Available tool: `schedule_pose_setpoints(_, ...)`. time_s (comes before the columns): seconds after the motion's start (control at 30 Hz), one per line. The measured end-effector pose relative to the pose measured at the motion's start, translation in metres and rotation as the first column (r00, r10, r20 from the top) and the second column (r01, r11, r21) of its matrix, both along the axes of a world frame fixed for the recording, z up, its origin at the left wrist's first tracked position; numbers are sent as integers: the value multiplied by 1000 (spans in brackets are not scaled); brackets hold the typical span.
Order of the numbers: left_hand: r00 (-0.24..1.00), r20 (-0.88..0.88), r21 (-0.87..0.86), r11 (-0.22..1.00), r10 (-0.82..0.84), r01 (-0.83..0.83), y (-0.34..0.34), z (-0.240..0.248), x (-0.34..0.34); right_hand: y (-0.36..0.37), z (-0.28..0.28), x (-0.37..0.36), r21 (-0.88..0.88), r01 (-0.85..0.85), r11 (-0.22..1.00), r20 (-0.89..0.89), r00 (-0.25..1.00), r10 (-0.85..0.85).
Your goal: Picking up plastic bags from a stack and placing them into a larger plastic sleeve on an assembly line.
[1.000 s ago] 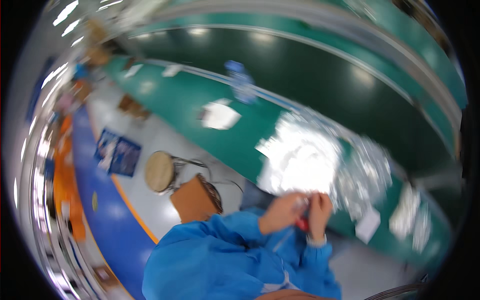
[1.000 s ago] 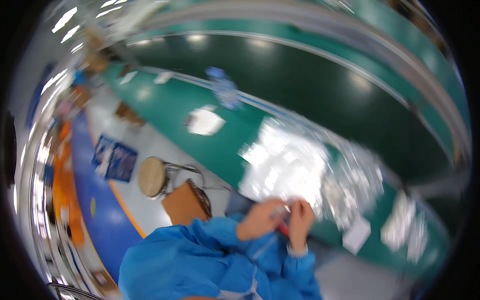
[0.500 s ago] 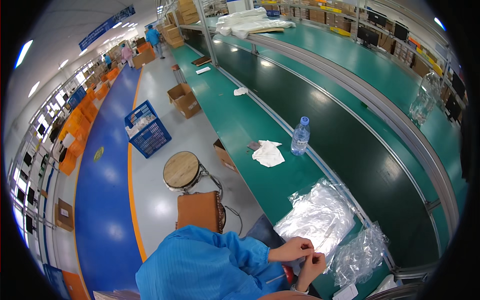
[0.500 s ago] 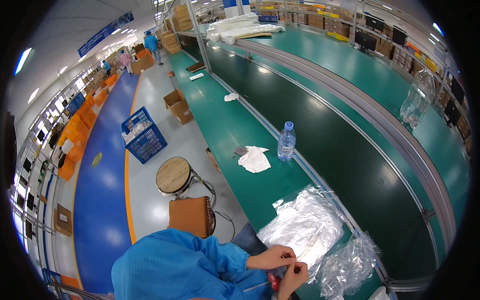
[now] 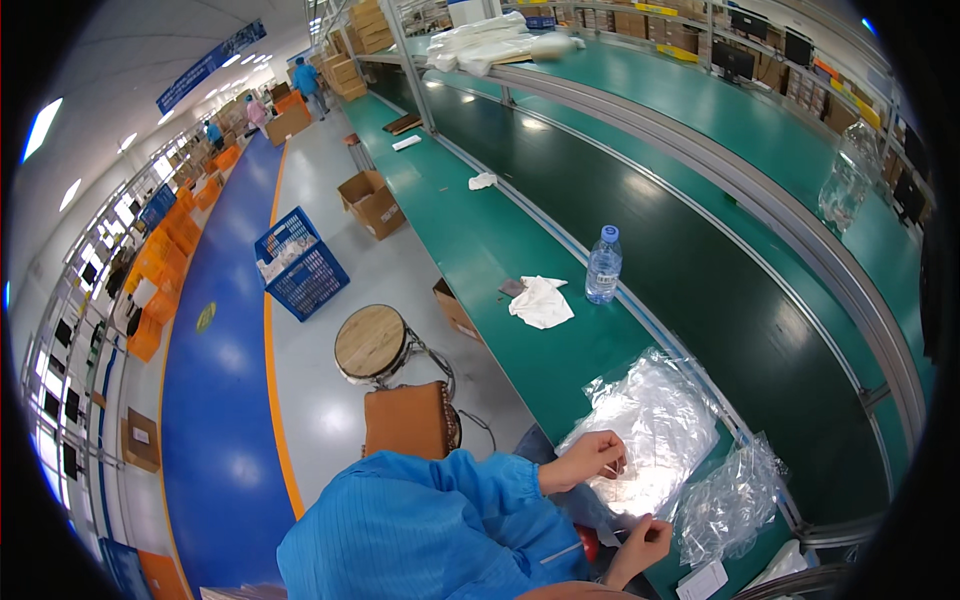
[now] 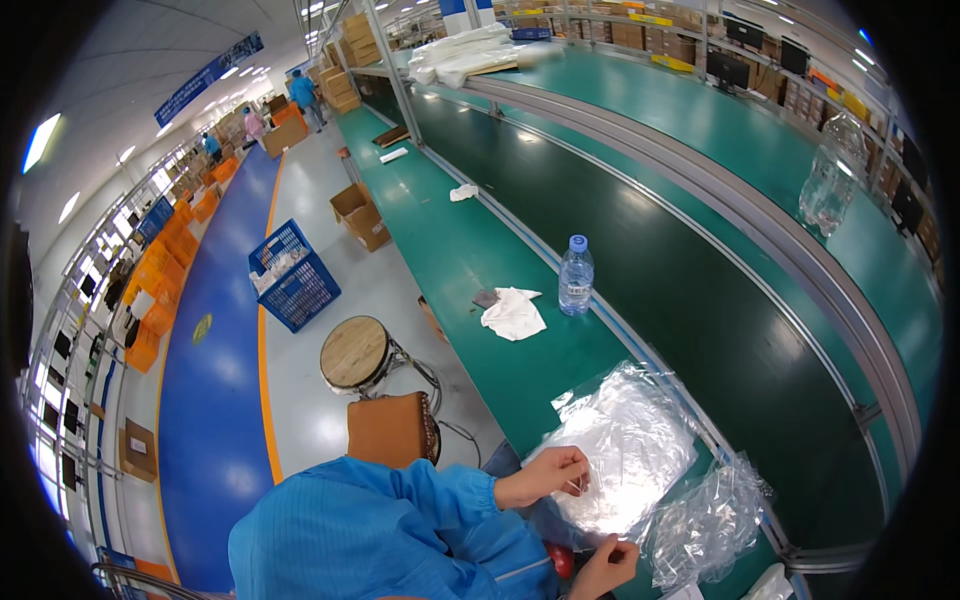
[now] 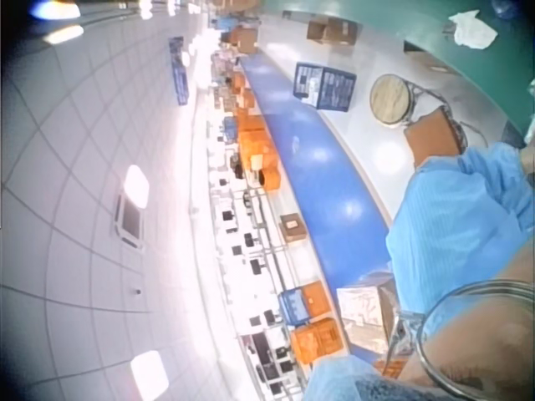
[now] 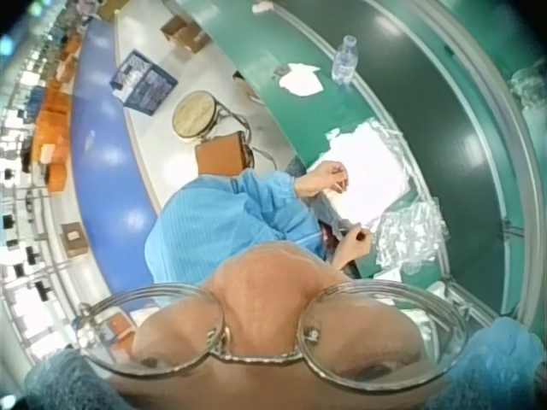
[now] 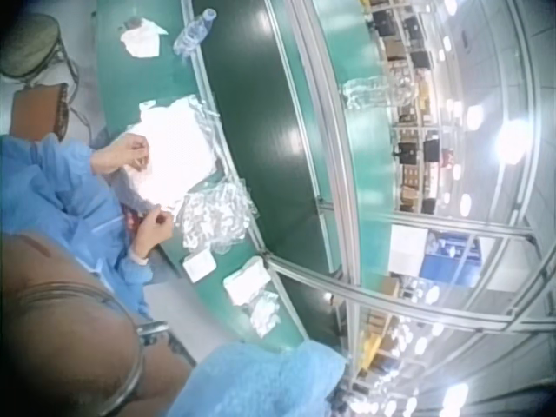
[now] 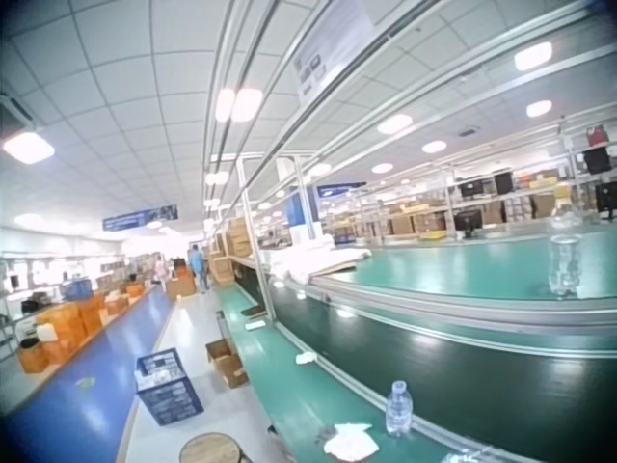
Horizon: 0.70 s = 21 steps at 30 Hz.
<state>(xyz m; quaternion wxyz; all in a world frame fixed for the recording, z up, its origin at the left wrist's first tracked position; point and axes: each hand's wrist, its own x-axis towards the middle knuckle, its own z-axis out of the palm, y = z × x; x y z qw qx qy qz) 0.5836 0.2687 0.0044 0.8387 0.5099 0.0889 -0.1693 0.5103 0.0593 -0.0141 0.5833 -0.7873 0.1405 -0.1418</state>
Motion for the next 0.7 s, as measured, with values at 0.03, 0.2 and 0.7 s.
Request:
schedule_pose_setpoints(0.03, 1000, -2, 1, 1000, -1, 1, 2, 3, 0, -4, -6, -3, -258, 94, 962, 117, 991, -66)
schedule_pose_setpoints(0.2, 988, 121, -18, 995, 99, -97, -4, 26, -8, 3, 19, -2, -520, 172, 836, 80, 985, -153)
schedule_pose_setpoints(0.7, 749, 644, 552, 773, -157, -312, -44, 34, -39, 51, 55, 0, 267, -236, 934, 111, 971, 214)
